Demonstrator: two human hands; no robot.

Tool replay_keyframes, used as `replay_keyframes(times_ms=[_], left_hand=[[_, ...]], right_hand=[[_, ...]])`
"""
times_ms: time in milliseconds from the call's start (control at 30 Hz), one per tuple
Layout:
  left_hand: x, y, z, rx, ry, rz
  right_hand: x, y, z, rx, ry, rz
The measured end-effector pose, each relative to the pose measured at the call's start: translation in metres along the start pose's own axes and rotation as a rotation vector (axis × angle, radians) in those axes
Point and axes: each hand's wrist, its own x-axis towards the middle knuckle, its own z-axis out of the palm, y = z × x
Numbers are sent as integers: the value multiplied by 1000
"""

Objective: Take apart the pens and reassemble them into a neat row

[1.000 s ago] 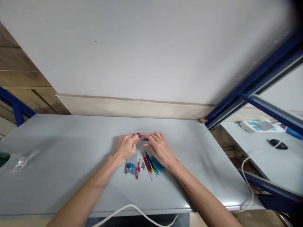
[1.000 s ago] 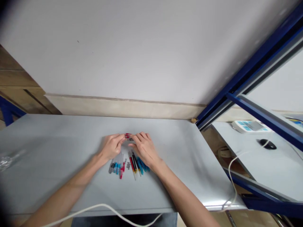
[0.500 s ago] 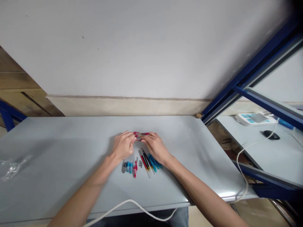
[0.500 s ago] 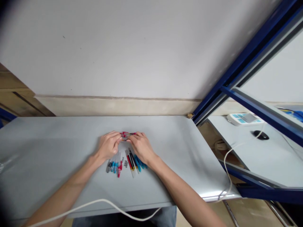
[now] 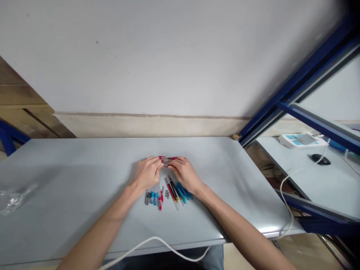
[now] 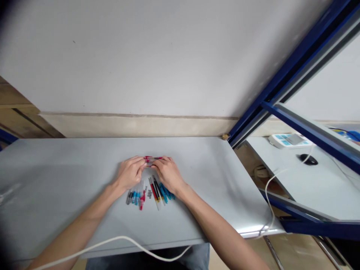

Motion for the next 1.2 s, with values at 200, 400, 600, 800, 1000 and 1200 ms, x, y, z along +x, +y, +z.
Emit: replay_keyframes(times_ms=[200,400,600,800,1000,1200], left_hand=[[2,6,0,9,-38,87],[4,8,-5,44,5,191],[1,11,-2,81,-26,118],[0,10,-1,34,-67,60],[-1,6,-1,11,-77,72],[0,5,-1,80,-105,48]], right_hand=[[0,8,-3,1,94,17],[-1,4,0,77,82,67],[0,-1,3,161,79,66],[-1,-5,0,95,112,10],[0,-1,-4,43,30,-8],[-1,-1,-4,-37,81,4]])
